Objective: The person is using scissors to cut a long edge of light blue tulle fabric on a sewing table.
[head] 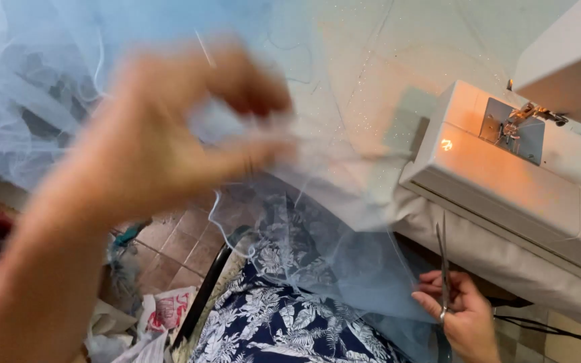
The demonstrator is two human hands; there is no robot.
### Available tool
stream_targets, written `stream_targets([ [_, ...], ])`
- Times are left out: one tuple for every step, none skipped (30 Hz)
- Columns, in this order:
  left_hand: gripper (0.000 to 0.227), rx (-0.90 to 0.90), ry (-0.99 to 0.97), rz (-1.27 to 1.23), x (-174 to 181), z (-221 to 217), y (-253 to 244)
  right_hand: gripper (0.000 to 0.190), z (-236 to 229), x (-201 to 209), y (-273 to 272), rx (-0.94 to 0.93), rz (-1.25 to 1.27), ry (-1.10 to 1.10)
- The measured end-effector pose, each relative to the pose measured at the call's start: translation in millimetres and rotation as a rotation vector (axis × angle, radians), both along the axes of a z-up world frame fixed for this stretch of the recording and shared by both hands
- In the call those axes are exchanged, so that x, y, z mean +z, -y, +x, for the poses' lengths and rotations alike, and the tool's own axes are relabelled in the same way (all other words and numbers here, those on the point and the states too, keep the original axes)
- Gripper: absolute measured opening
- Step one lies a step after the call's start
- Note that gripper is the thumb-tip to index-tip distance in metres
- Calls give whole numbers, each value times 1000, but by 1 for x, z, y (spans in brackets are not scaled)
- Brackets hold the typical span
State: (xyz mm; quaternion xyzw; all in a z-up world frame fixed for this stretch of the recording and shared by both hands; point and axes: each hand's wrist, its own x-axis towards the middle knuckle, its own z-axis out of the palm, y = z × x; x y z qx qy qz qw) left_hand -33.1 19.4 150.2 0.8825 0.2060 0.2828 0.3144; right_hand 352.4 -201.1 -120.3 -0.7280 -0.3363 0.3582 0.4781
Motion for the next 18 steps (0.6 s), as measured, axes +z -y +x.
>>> stream_targets([
  [21,-39,36,21,-30,2,26,37,1,1,-1,35,7,15],
  [21,-25,37,27,-72,7,43,37,5,-2,0,49,13,16],
  [29,-76,-48,-93,-113,12,57,37,7,-5,1,55,-8,16],
  [38,-128,-132,-213,-154,17,69,37,9,-8,1,60,-29,16],
  [38,-128,-133,-217,-186,23,78,37,9,-13,2,60,-33,15],
  [49,-106,-267,-131,-219,28,87,42,10,-20,3,99,-57,36],
  [61,-90,-398,-50,-251,35,100,48,11,-24,8,133,-89,59],
  [61,-97,-395,-60,-250,37,111,48,14,-29,20,129,-100,60],
  [62,-167,-441,-171,-246,39,115,41,16,-35,22,131,-117,100],
  [64,-238,-486,-282,-241,41,119,33,19,-40,24,132,-133,139],
  [64,-236,-486,-264,-235,35,113,33,23,-37,24,128,-116,142],
  [53,-117,-352,-236,-229,29,108,31,28,-34,24,76,-142,173],
  [45,-1,-218,-223,-224,22,107,28,32,-32,30,27,-183,199],
  [45,-2,-219,-220,-213,19,101,28,31,-30,28,26,-180,199],
  [28,244,60,-113,-202,15,94,30,32,-28,26,13,-194,177],
  [23,481,343,0,-191,12,87,31,32,-25,25,0,-209,155],
  [23,481,343,-3,-190,12,81,31,34,-27,26,0,-211,156],
  [25,637,326,-296,-189,11,75,33,36,-29,27,30,-214,194],
])
